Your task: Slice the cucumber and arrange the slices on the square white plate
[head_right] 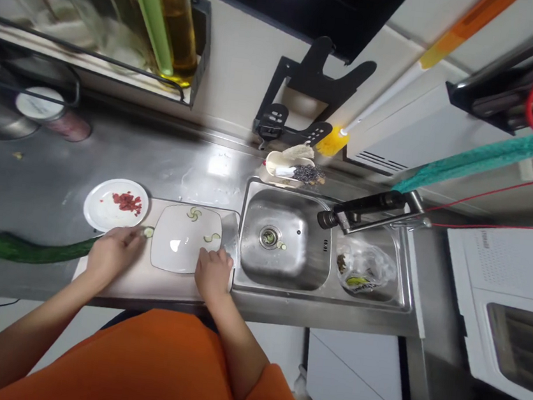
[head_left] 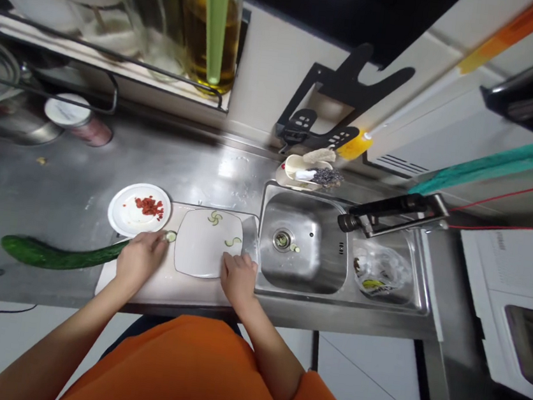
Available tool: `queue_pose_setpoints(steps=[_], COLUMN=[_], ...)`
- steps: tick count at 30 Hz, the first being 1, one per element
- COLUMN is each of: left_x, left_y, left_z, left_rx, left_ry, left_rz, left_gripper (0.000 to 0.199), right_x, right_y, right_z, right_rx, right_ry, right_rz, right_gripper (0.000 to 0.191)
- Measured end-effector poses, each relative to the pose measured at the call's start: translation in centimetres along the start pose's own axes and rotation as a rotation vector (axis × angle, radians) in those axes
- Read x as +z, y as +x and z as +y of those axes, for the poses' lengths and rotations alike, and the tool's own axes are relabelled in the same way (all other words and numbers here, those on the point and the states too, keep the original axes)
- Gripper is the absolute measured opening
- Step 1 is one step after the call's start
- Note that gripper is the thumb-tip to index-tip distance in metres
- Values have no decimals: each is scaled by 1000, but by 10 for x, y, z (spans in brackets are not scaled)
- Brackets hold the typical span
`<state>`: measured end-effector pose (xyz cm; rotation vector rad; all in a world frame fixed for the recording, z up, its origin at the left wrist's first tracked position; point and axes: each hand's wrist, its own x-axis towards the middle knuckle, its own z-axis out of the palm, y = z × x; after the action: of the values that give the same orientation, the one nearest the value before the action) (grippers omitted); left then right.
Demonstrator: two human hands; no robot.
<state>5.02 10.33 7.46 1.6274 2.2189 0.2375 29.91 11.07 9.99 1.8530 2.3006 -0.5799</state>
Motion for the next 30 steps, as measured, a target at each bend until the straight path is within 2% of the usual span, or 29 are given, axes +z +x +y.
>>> queue_pose_setpoints(steps=[9, 17, 24, 30], left_x=[11, 10, 7, 10], left_y=[-1, 2, 5, 4], left_z=[3, 4, 3, 5], left_rx=[14, -15, -85, -66], left_ry=[78, -31, -59, -32], left_rz=[-13, -7, -57, -8], left_gripper=[38, 31, 24, 24], right_x=[10, 8, 10, 11], right_y=[-6, -9, -7, -5], right_z=[-20, -24, -27, -28], right_rx=[-88, -84, -98, -119], right_ry=[-11, -9, -2, 21], right_rz=[-40, -34, -21, -13], right_gripper=[17, 16, 18, 16])
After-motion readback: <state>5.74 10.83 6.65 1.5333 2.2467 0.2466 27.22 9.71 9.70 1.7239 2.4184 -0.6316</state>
